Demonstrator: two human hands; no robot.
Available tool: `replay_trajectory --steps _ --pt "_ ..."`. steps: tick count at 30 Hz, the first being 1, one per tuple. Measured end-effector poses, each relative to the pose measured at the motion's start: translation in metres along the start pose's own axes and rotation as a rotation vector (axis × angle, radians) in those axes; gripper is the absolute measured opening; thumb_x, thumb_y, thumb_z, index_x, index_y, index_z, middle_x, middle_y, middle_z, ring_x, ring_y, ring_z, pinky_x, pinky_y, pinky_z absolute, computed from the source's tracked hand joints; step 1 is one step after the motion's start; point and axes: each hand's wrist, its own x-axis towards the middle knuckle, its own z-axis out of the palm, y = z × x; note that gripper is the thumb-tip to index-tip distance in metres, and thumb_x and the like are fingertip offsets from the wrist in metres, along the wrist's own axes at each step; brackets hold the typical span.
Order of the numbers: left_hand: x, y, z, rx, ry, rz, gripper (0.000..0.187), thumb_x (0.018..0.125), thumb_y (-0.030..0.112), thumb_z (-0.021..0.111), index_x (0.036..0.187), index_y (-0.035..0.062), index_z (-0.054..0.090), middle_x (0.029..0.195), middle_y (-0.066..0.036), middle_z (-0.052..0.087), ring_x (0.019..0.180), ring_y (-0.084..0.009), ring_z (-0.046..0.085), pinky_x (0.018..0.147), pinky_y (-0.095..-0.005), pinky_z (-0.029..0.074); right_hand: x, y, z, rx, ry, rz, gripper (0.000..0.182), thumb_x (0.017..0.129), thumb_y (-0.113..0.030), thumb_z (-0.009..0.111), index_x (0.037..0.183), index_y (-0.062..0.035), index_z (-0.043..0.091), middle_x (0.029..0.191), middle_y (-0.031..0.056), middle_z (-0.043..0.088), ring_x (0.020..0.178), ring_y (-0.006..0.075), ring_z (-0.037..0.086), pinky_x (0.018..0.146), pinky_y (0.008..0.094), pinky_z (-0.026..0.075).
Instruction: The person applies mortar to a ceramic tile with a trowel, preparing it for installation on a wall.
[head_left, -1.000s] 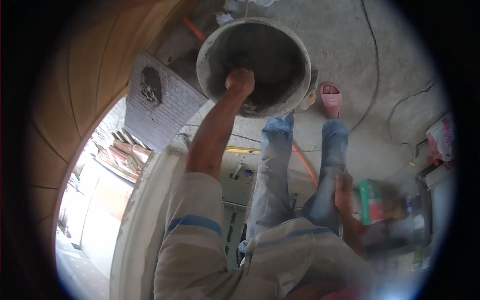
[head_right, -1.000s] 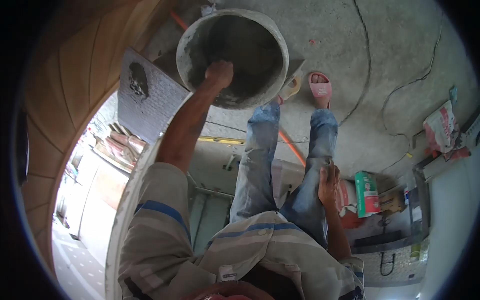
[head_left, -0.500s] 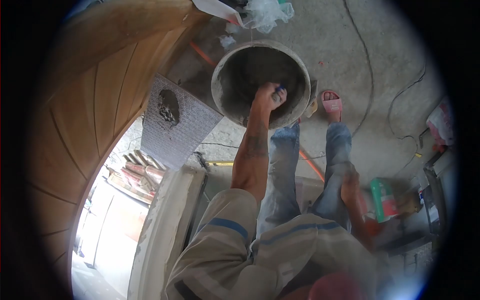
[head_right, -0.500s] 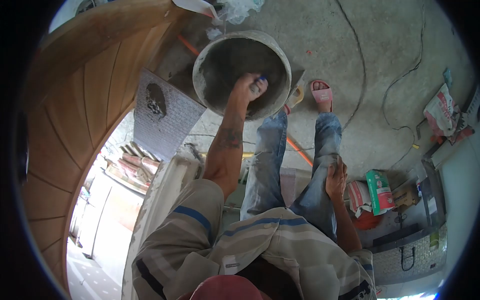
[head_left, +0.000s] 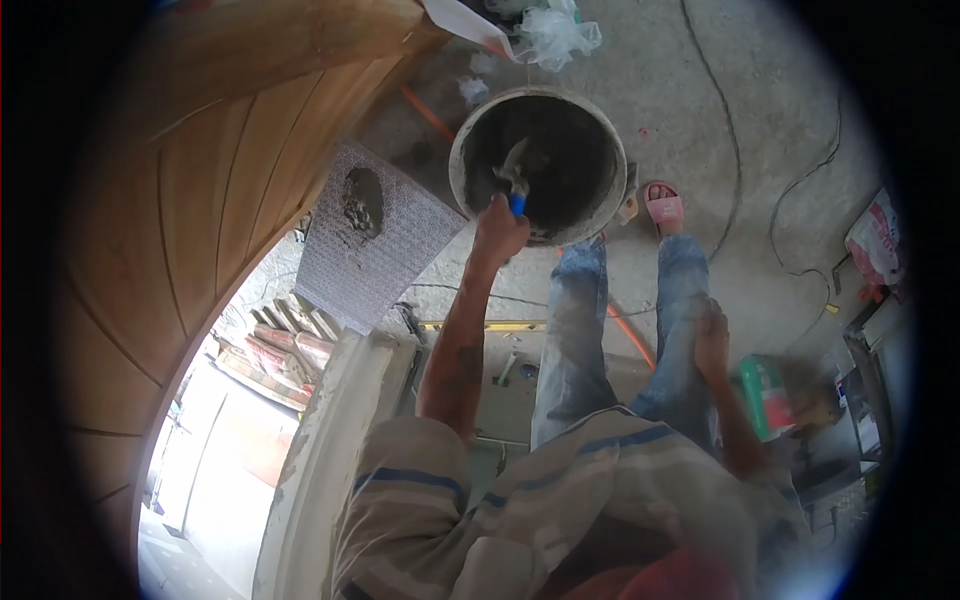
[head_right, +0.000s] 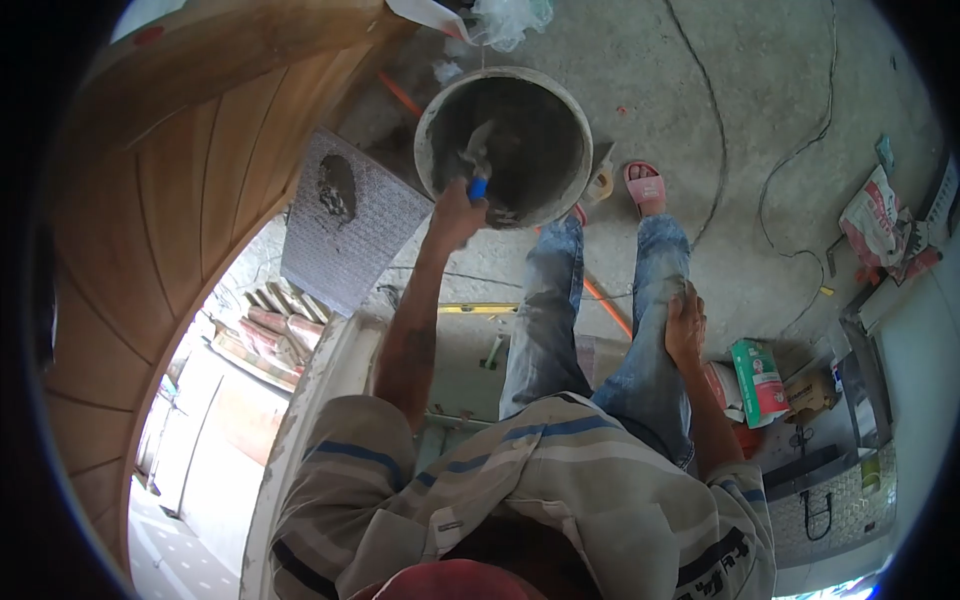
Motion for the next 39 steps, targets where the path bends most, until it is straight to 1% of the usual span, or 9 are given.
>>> replay_trajectory --steps 2,5,9,12,19,26,31,36,39 --pt "0.024 0.005 0.011 1.003 0.488 0.411 0.025 0.083 0.008 0.054 0.103 -0.0066 0.050 0.091 -0.020 0.060 0.088 -0.0293 0.065 0.059 -0.0342 0.054 -0.003 0.004 0.005 0.007 -0.004 0.013 0.049 0.094 -0.034 0.037 0.131 -0.0025 0.040 0.121 0.0264 0.049 0.110 0.0437 0.046 0.095 0.0466 0.036" --pt "0.057 0.044 0.022 1.137 0.431 0.481 0.023 0.083 0.009 0.053 0.101 -0.0031 0.057 0.099 -0.023 0.057 0.093 -0.0340 0.062 0.069 -0.0444 0.054 -0.006 0.027 0.017 0.025 -0.003 -0.018 0.047 0.094 -0.031 0.038 0.129 -0.0003 0.041 0.121 0.0268 0.049 0.111 0.0432 0.046 0.095 0.0461 0.036" --pt "0.127 -0.004 0.047 1.288 0.338 0.464 0.016 0.078 0.011 0.058 0.084 -0.0006 0.066 0.103 -0.021 0.058 0.091 -0.0351 0.062 0.078 -0.0400 0.054 -0.010 0.050 0.033 0.110 0.033 -0.136 0.046 0.094 -0.029 0.039 0.128 0.0027 0.042 0.120 0.0272 0.049 0.111 0.0425 0.046 0.096 0.0450 0.036" --pt "0.146 -0.046 0.070 1.071 0.016 0.259 0.018 0.078 0.011 0.058 0.087 -0.0024 0.066 0.104 -0.023 0.059 0.092 -0.0381 0.062 0.079 -0.0426 0.053 -0.014 0.055 0.038 0.089 0.032 -0.097 0.047 0.094 -0.029 0.039 0.128 0.0026 0.041 0.119 0.0275 0.049 0.112 0.0428 0.045 0.097 0.0449 0.035" --pt "0.035 -0.014 0.025 0.979 0.229 0.199 0.022 0.078 0.009 0.055 0.096 -0.0034 0.060 0.101 -0.028 0.058 0.095 -0.0423 0.060 0.080 -0.0465 0.051 -0.017 0.053 0.041 0.130 0.048 -0.058 0.049 0.094 -0.033 0.039 0.130 0.0004 0.041 0.123 0.0260 0.047 0.111 0.0442 0.045 0.096 0.0467 0.036" --pt "0.120 0.044 0.006 1.385 0.236 0.542 0.020 0.083 0.008 0.049 0.087 0.0004 0.066 0.099 -0.022 0.062 0.095 -0.0349 0.062 0.078 -0.0415 0.052 -0.017 0.053 0.039 0.101 0.017 -0.025 0.048 0.095 -0.033 0.038 0.126 0.0028 0.043 0.120 0.0265 0.049 0.110 0.0438 0.046 0.094 0.0464 0.036" --pt "0.163 -0.023 0.019 1.362 0.146 0.122 0.021 0.078 0.008 0.053 0.088 0.0068 0.071 0.097 -0.016 0.067 0.095 -0.0328 0.063 0.078 -0.0403 0.053 -0.017 0.041 0.019 0.290 -0.027 0.029 0.048 0.095 -0.031 0.039 0.126 0.0043 0.043 0.119 0.0275 0.048 0.109 0.0438 0.046 0.093 0.0461 0.036" --pt "0.186 -0.095 0.052 1.235 0.001 0.183 0.024 0.079 0.007 0.050 0.092 0.0063 0.071 0.099 -0.019 0.065 0.094 -0.0349 0.064 0.080 -0.0412 0.053 -0.008 0.051 0.023 0.358 -0.012 0.045 0.047 0.094 -0.029 0.040 0.127 0.0043 0.042 0.120 0.0283 0.048 0.110 0.0427 0.047 0.093 0.0452 0.036" --pt "0.164 -0.056 0.082 0.952 -0.122 0.012 0.018 0.080 0.006 0.051 0.087 0.0006 0.066 0.087 -0.020 0.065 0.074 -0.0337 0.065 0.067 -0.0422 0.054 -0.001 0.037 0.016 0.268 -0.001 0.061 0.047 0.094 -0.029 0.040 0.127 0.0040 0.043 0.121 0.0278 0.048 0.111 0.0430 0.047 0.093 0.0448 0.037"
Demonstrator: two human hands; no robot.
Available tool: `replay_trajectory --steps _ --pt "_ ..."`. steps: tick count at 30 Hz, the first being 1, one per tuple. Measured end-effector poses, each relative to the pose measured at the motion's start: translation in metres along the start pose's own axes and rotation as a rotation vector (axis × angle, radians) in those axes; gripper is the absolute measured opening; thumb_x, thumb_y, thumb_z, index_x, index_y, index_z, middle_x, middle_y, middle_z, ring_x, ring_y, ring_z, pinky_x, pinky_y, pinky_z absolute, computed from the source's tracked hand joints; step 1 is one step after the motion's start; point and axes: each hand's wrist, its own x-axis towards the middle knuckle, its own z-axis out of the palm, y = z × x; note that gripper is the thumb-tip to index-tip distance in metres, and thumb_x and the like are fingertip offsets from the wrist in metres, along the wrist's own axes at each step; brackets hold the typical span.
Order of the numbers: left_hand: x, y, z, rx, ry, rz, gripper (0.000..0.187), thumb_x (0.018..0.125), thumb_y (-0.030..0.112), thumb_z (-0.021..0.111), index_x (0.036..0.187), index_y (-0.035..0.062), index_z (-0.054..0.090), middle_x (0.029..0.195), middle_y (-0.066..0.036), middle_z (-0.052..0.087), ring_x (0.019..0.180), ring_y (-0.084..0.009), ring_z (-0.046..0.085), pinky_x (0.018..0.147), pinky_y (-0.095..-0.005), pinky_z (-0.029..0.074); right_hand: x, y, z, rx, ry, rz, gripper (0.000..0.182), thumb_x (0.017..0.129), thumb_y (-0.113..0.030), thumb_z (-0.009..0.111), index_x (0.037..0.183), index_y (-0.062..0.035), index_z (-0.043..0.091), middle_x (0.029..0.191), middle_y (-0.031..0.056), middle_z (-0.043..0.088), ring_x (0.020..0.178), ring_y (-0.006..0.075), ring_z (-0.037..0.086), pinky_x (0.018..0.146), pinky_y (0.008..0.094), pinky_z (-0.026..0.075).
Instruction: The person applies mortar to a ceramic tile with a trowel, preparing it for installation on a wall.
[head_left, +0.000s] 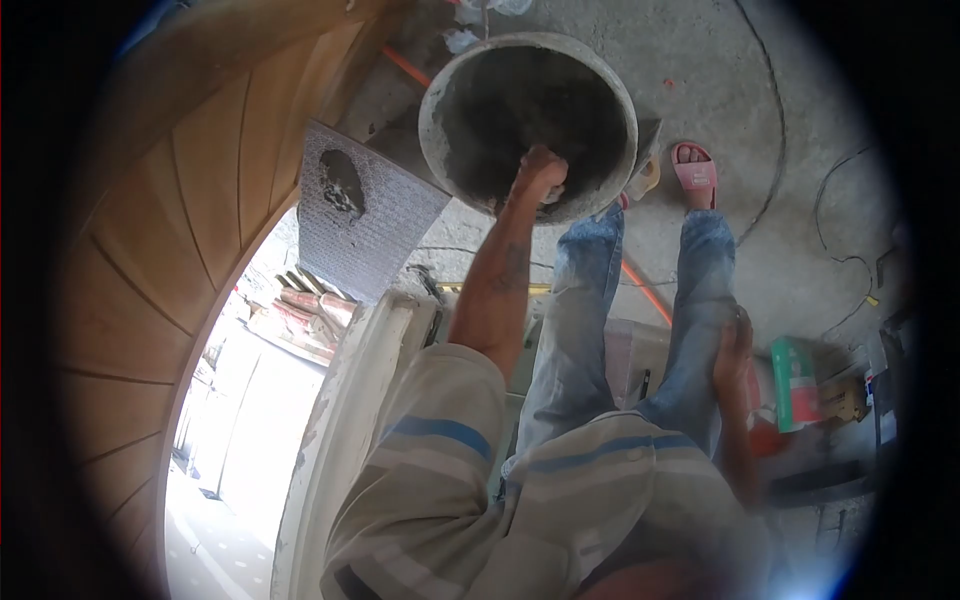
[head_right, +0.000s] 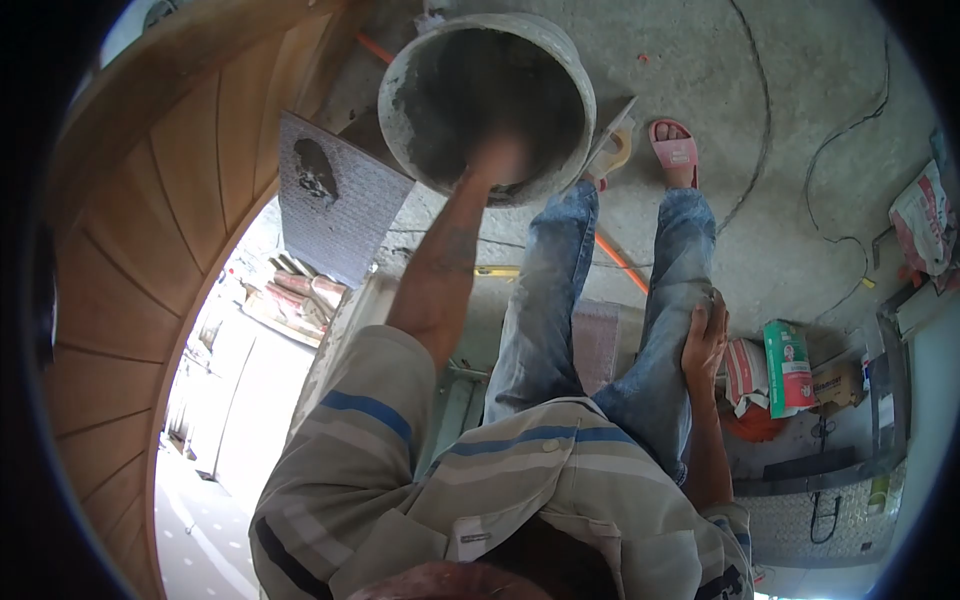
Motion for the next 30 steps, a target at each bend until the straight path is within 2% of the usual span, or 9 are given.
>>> replay_trajectory --steps 2,3,5,9,15,18,21,27,30 --pt "-0.015 0.027 -0.010 -1.412 0.059 -0.392 0.016 0.082 0.006 0.048 0.095 -0.0037 0.052 0.079 -0.018 0.057 0.059 -0.0273 0.059 0.051 -0.0360 0.051 0.004 -0.007 -0.003 -0.025 0.010 -0.002 0.046 0.094 -0.029 0.040 0.127 0.0037 0.043 0.121 0.0277 0.048 0.111 0.0430 0.047 0.093 0.0445 0.037" --pt "-0.014 0.025 -0.013 -1.413 0.063 -0.378 0.016 0.082 0.006 0.048 0.095 -0.0037 0.052 0.079 -0.018 0.057 0.059 -0.0273 0.059 0.051 -0.0360 0.051 0.004 -0.010 -0.005 -0.058 0.006 0.007 0.046 0.094 -0.028 0.040 0.127 0.0034 0.043 0.121 0.0276 0.049 0.111 0.0430 0.047 0.093 0.0443 0.037" --pt "0.001 0.015 -0.017 -2.340 -0.473 -0.536 0.012 0.085 0.006 0.046 0.093 -0.0026 0.044 0.073 -0.013 0.046 0.052 -0.0190 0.048 0.043 -0.0284 0.043 0.011 0.000 -0.007 -0.082 0.043 -0.048 0.045 0.094 -0.028 0.041 0.127 0.0032 0.043 0.120 0.0276 0.049 0.110 0.0432 0.048 0.093 0.0443 0.038" --pt "-0.010 0.003 -0.046 -2.683 -0.775 -0.404 0.014 0.088 0.008 0.045 0.096 -0.0038 0.044 0.076 -0.014 0.048 0.055 -0.0172 0.050 0.044 -0.0261 0.043 0.011 -0.017 -0.017 -0.082 0.045 -0.120 0.044 0.094 -0.027 0.041 0.127 0.0026 0.044 0.118 0.0278 0.050 0.108 0.0436 0.049 0.092 0.0445 0.038" --pt "-0.076 -0.023 -0.101 -2.531 -0.306 -0.016 0.021 0.089 0.009 0.046 0.097 -0.0110 0.046 0.072 -0.012 0.049 0.056 -0.0162 0.052 0.044 -0.0250 0.043 0.016 -0.014 -0.016 -0.084 0.034 -0.159 0.045 0.094 -0.028 0.041 0.127 0.0027 0.044 0.119 0.0277 0.050 0.109 0.0438 0.048 0.093 0.0441 0.038" --pt "-0.124 -0.013 -0.093 -1.041 0.250 -0.084 0.015 0.083 0.006 0.056 0.088 -0.0073 0.058 0.077 -0.019 0.059 0.075 -0.0266 0.064 0.053 -0.0336 0.050 0.016 -0.017 -0.018 -0.102 0.018 -0.138 0.044 0.094 -0.028 0.040 0.126 0.0030 0.044 0.119 0.0273 0.050 0.109 0.0436 0.048 0.094 0.0439 0.038" --pt "-0.133 -0.009 -0.087 -0.188 0.713 0.014 0.018 0.075 0.007 0.059 0.083 -0.0096 0.058 0.078 -0.026 0.062 0.078 -0.0361 0.066 0.063 -0.0380 0.054 0.012 -0.018 -0.017 -0.094 0.018 -0.137 0.043 0.095 -0.027 0.040 0.124 0.0036 0.045 0.120 0.0270 0.050 0.109 0.0433 0.048 0.093 0.0439 0.038" --pt "-0.045 0.034 -0.096 -0.226 0.648 -0.082 0.015 0.076 0.007 0.057 0.086 0.0006 0.066 0.090 -0.021 0.065 0.096 -0.0341 0.062 0.079 -0.0427 0.052 0.005 0.005 -0.002 -0.003 0.016 -0.061 0.042 0.095 -0.026 0.041 0.123 0.0044 0.047 0.117 0.0271 0.051 0.109 0.0414 0.049 0.093 0.0426 0.038" --pt "0.017 0.028 -0.050 0.220 0.610 0.253 0.013 0.078 0.008 0.055 0.084 0.0042 0.066 0.085 -0.018 0.066 0.088 -0.0370 0.063 0.074 -0.0447 0.053 0.002 0.015 -0.001 0.002 -0.020 -0.044 0.043 0.095 -0.027 0.041 0.123 0.0042 0.046 0.117 0.0268 0.051 0.110 0.0409 0.049 0.093 0.0414 0.038"
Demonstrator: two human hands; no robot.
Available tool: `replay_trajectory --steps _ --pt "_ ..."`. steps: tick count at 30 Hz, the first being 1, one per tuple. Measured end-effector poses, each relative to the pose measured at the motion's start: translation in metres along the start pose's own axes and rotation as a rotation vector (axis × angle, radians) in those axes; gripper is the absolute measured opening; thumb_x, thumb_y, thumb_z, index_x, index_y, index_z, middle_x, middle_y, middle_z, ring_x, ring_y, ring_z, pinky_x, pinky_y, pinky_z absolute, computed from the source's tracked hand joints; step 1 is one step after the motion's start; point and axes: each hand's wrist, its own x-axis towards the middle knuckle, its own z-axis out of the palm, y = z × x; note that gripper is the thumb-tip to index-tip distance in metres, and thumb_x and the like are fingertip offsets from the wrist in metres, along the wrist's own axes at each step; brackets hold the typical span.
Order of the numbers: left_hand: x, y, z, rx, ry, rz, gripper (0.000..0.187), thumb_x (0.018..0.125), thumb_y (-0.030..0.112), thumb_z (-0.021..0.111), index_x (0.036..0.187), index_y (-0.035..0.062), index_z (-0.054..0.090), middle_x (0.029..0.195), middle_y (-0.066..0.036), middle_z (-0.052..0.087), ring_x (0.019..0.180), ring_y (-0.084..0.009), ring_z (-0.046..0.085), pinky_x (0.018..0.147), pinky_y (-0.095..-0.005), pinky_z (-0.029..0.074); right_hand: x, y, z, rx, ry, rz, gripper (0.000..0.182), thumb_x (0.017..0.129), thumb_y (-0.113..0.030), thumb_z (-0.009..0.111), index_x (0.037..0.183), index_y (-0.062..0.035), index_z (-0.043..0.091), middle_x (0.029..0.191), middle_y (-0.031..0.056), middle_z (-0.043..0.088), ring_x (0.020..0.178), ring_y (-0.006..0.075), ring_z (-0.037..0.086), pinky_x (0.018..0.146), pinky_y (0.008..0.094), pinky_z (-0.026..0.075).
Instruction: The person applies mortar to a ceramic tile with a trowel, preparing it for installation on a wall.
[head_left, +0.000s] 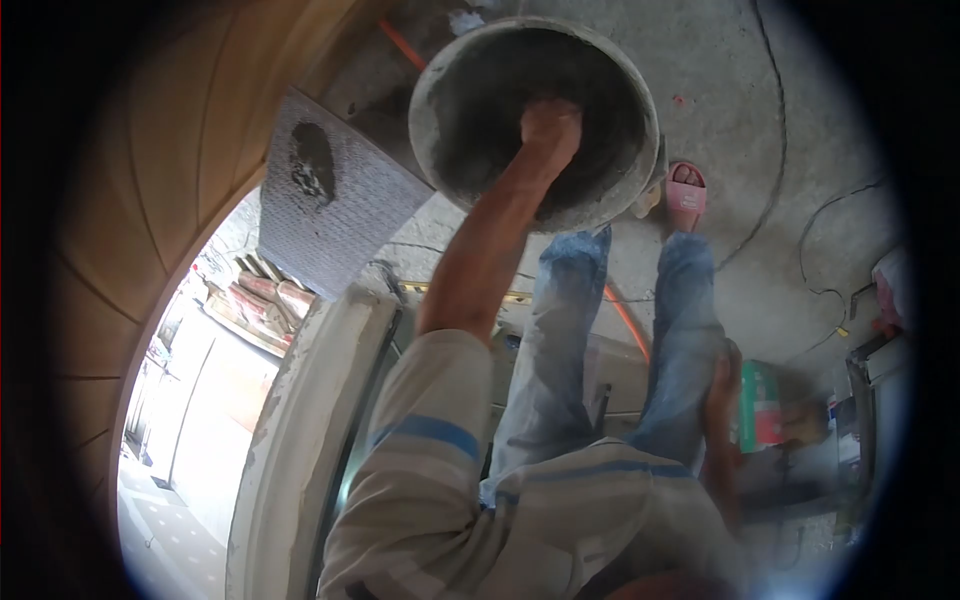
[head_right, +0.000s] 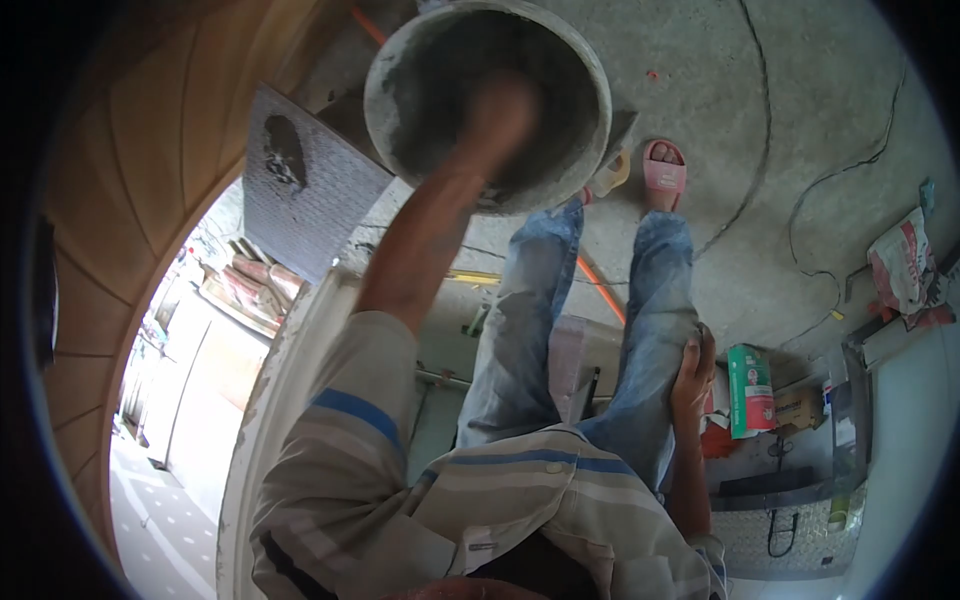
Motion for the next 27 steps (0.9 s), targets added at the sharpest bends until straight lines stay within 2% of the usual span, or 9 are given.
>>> replay_trajectory --steps 5,9,12,17,20,22,24,26,27 --pt "-0.071 -0.009 -0.034 -0.018 -0.266 0.015 0.017 0.081 0.009 0.052 0.088 0.0030 0.067 0.094 -0.019 0.065 0.092 -0.0362 0.063 0.076 -0.0440 0.053 -0.006 -0.009 0.013 0.123 -0.017 0.132 0.043 0.095 -0.026 0.040 0.126 0.0032 0.044 0.121 0.0250 0.050 0.109 0.0420 0.049 0.094 0.0429 0.038" --pt "-0.115 -0.010 -0.101 0.038 -0.200 -0.183 0.020 0.082 0.008 0.050 0.095 0.0016 0.064 0.103 -0.022 0.061 0.092 -0.0374 0.063 0.077 -0.0445 0.052 -0.011 0.015 0.054 -0.364 -0.050 -0.351 0.046 0.091 -0.021 0.042 0.134 -0.0026 0.036 0.128 0.0229 0.044 0.111 0.0418 0.047 0.092 0.0453 0.040" --pt "-0.077 -0.012 -0.116 0.199 -0.053 -0.150 0.016 0.081 0.008 0.051 0.088 0.0033 0.065 0.099 -0.019 0.062 0.091 -0.0350 0.064 0.078 -0.0420 0.052 -0.014 -0.037 0.054 -0.464 -0.201 0.172 0.048 0.090 -0.022 0.043 0.134 -0.0025 0.036 0.130 0.0225 0.042 0.111 0.0412 0.047 0.093 0.0449 0.040" --pt "-0.013 -0.046 -0.038 0.261 -0.104 0.062 0.020 0.081 0.013 0.053 0.092 0.0012 0.066 0.097 -0.023 0.063 0.088 -0.0367 0.063 0.083 -0.0436 0.050 -0.008 0.037 0.056 -0.250 -0.096 -0.089 0.049 0.090 -0.023 0.043 0.134 -0.0039 0.037 0.125 0.0236 0.046 0.113 0.0413 0.047 0.094 0.0456 0.039" --pt "-0.042 -0.060 0.017 0.321 -0.310 0.078 0.017 0.080 0.011 0.054 0.083 0.0029 0.068 0.091 -0.021 0.065 0.084 -0.0343 0.065 0.081 -0.0442 0.050 -0.005 0.036 0.046 -0.160 -0.073 -0.009 0.049 0.089 -0.023 0.043 0.134 -0.0041 0.037 0.124 0.0240 0.047 0.112 0.0417 0.047 0.094 0.0459 0.039" --pt "-0.060 -0.058 0.021 0.124 -0.232 -0.190 0.014 0.078 0.013 0.057 0.077 0.0066 0.070 0.086 -0.018 0.067 0.081 -0.0313 0.066 0.082 -0.0437 0.048 -0.004 0.028 0.043 -0.169 -0.101 0.028 0.049 0.089 -0.023 0.043 0.134 -0.0047 0.037 0.124 0.0239 0.047 0.111 0.0417 0.048 0.094 0.0459 0.039" --pt "-0.064 -0.061 0.044 0.238 -0.391 -0.008 0.014 0.079 0.011 0.056 0.079 0.0049 0.069 0.090 -0.020 0.066 0.086 -0.0299 0.065 0.077 -0.0412 0.051 0.001 0.019 0.045 -0.173 -0.105 0.046 0.048 0.089 -0.023 0.043 0.134 -0.0052 0.038 0.124 0.0238 0.047 0.111 0.0417 0.048 0.094 0.0459 0.039" --pt "-0.058 -0.033 0.043 -0.223 -0.533 -0.308 0.016 0.082 0.008 0.052 0.081 0.0007 0.066 0.090 -0.021 0.064 0.085 -0.0288 0.066 0.064 -0.0386 0.054 0.004 0.011 0.041 -0.202 -0.142 0.125 0.048 0.089 -0.023 0.044 0.134 -0.0071 0.038 0.124 0.0230 0.047 0.111 0.0408 0.048 0.093 0.0458 0.039" --pt "-0.059 -0.009 0.031 -0.788 -0.465 -0.782 0.017 0.084 0.006 0.049 0.080 -0.0018 0.063 0.087 -0.021 0.063 0.080 -0.0292 0.067 0.055 -0.0386 0.054 0.005 0.011 0.040 -0.200 -0.132 0.116 0.048 0.089 -0.023 0.044 0.134 -0.0071 0.038 0.124 0.0230 0.047 0.111 0.0408 0.048 0.093 0.0458 0.039"
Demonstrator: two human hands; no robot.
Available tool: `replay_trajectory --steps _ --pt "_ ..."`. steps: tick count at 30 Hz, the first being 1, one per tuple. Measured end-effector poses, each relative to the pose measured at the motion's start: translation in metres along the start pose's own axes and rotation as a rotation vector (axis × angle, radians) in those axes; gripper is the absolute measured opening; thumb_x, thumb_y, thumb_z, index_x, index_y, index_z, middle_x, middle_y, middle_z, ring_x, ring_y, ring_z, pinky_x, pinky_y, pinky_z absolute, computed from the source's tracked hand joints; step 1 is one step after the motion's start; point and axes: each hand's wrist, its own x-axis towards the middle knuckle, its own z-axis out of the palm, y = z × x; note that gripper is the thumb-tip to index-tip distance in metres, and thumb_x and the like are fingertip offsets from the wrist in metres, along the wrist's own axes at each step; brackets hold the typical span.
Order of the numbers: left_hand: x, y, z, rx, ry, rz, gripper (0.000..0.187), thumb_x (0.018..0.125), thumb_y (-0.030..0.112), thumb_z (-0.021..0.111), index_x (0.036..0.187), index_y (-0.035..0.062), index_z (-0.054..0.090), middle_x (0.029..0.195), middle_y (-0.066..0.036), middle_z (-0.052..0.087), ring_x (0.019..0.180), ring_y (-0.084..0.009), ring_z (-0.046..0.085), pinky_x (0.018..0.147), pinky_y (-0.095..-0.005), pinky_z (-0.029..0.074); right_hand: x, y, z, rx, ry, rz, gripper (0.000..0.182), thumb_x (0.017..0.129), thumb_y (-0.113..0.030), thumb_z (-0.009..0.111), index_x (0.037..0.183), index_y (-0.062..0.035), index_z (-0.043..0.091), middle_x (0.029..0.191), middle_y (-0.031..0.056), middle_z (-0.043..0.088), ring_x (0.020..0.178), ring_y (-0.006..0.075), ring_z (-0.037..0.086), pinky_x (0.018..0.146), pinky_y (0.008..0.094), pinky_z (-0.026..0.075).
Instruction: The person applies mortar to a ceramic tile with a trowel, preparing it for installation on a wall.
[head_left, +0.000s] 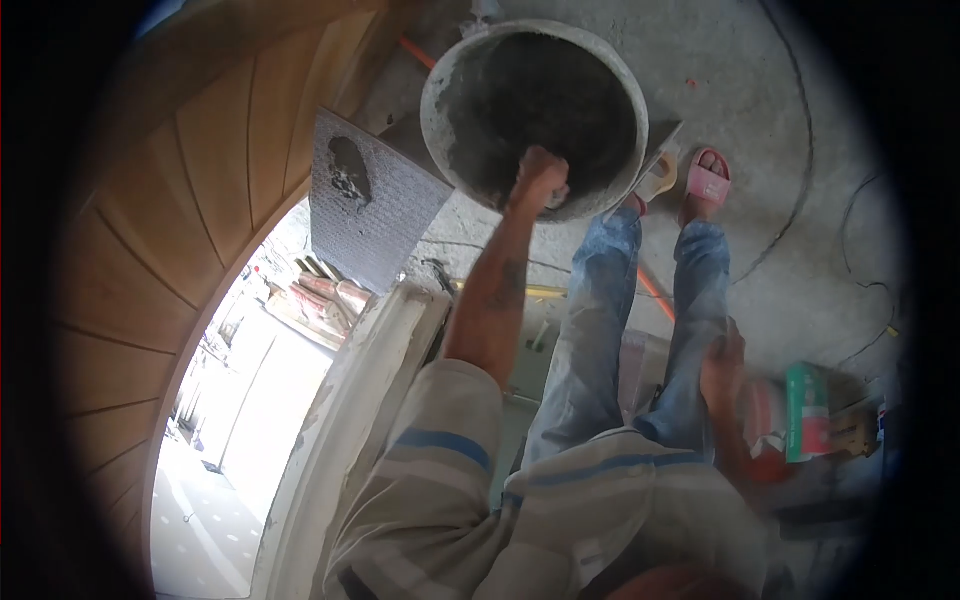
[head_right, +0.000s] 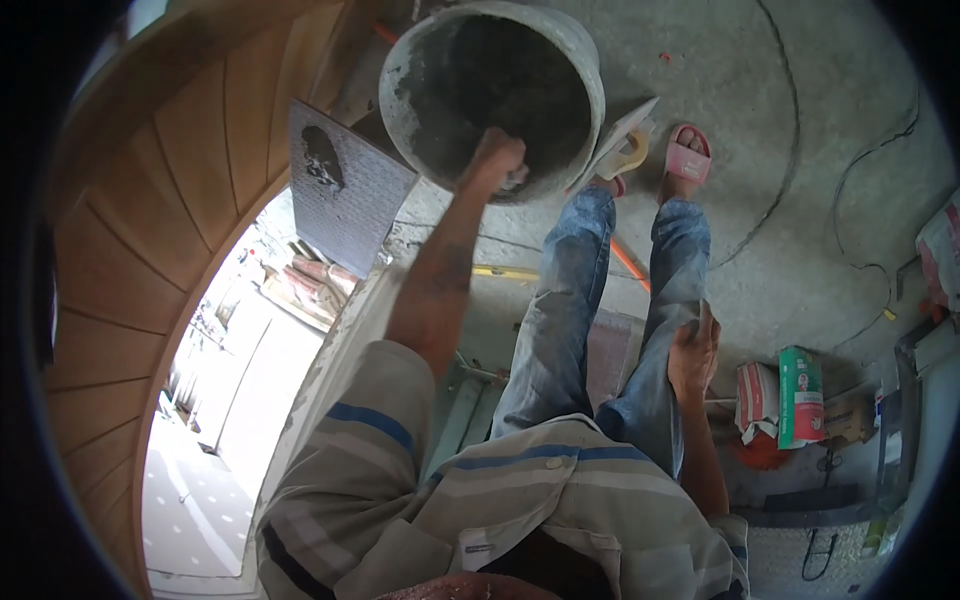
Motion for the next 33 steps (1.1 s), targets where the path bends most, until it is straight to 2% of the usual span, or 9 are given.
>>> replay_trajectory --steps 4,10,14,16,18,21,26,29,33 --pt "-0.028 0.036 0.024 -0.690 0.015 -0.131 0.015 0.086 0.005 0.045 0.085 -0.0053 0.055 0.080 -0.018 0.056 0.064 -0.0273 0.062 0.041 -0.0352 0.047 0.002 -0.013 -0.006 -0.095 0.011 -0.072 0.046 0.088 -0.021 0.044 0.133 -0.0083 0.040 0.123 0.0216 0.048 0.111 0.0400 0.049 0.092 0.0460 0.040" --pt "-0.020 0.055 0.006 -1.858 -0.425 -0.204 0.021 0.082 0.001 0.048 0.098 -0.0104 0.040 0.079 -0.013 0.046 0.056 -0.0186 0.050 0.043 -0.0273 0.044 0.017 -0.027 -0.023 -0.137 0.073 -0.129 0.043 0.087 -0.016 0.046 0.129 -0.0061 0.043 0.118 0.0222 0.052 0.107 0.0408 0.052 0.090 0.0453 0.042" --pt "0.060 0.010 0.010 -0.999 0.442 1.006 0.013 0.086 0.007 0.049 0.089 -0.0048 0.045 0.069 -0.011 0.047 0.051 -0.0185 0.050 0.043 -0.0267 0.044 0.013 -0.039 -0.022 -0.153 0.072 -0.199 0.041 0.088 -0.017 0.045 0.127 -0.0054 0.045 0.114 0.0231 0.053 0.105 0.0406 0.053 0.089 0.0453 0.043" --pt "0.039 0.019 -0.018 -0.685 0.629 1.302 0.012 0.086 0.008 0.049 0.087 -0.0034 0.046 0.066 -0.011 0.048 0.050 -0.0185 0.050 0.043 -0.0265 0.044 0.015 -0.044 -0.019 -0.149 0.118 -0.202 0.041 0.088 -0.018 0.044 0.127 -0.0051 0.046 0.113 0.0231 0.053 0.104 0.0405 0.053 0.088 0.0456 0.043" --pt "-0.059 0.008 -0.051 -1.459 -0.244 -0.012 0.019 0.084 0.007 0.056 0.090 -0.0090 0.048 0.066 -0.012 0.052 0.048 -0.0155 0.050 0.043 -0.0283 0.043 0.010 -0.037 -0.006 -0.147 0.116 -0.176 0.040 0.089 -0.020 0.043 0.127 -0.0065 0.046 0.114 0.0213 0.054 0.103 0.0398 0.054 0.087 0.0468 0.043" --pt "-0.126 -0.009 -0.063 -0.855 -0.055 0.173 0.022 0.085 0.011 0.056 0.091 -0.0084 0.049 0.064 -0.012 0.054 0.044 -0.0178 0.052 0.043 -0.0299 0.044 0.000 -0.038 0.005 -0.111 0.114 -0.056 0.040 0.088 -0.021 0.043 0.126 -0.0085 0.047 0.116 0.0186 0.054 0.104 0.0388 0.053 0.088 0.0477 0.042" --pt "-0.098 0.042 -0.079 0.569 0.713 0.627 0.016 0.079 0.006 0.057 0.089 -0.0061 0.058 0.077 -0.019 0.063 0.080 -0.0292 0.066 0.071 -0.0378 0.052 -0.011 -0.023 0.023 -0.051 0.134 0.005 0.040 0.087 -0.021 0.045 0.125 -0.0093 0.048 0.118 0.0166 0.053 0.107 0.0388 0.052 0.090 0.0473 0.042" --pt "-0.018 0.072 -0.058 0.911 0.503 0.750 0.015 0.081 0.010 0.055 0.084 0.0013 0.067 0.091 -0.015 0.067 0.094 -0.0313 0.064 0.081 -0.0397 0.051 -0.015 0.000 0.044 -0.019 0.124 -0.009 0.040 0.086 -0.020 0.046 0.125 -0.0075 0.048 0.120 0.0171 0.052 0.108 0.0395 0.051 0.091 0.0467 0.041" --pt "0.022 0.026 0.004 1.151 0.341 0.523 0.019 0.083 0.013 0.053 0.087 0.0053 0.070 0.100 -0.015 0.066 0.098 -0.0329 0.062 0.084 -0.0399 0.050 -0.022 0.018 0.058 -0.022 0.101 0.050 0.043 0.085 -0.021 0.048 0.125 -0.0053 0.047 0.122 0.0194 0.050 0.111 0.0410 0.048 0.093 0.0469 0.039"
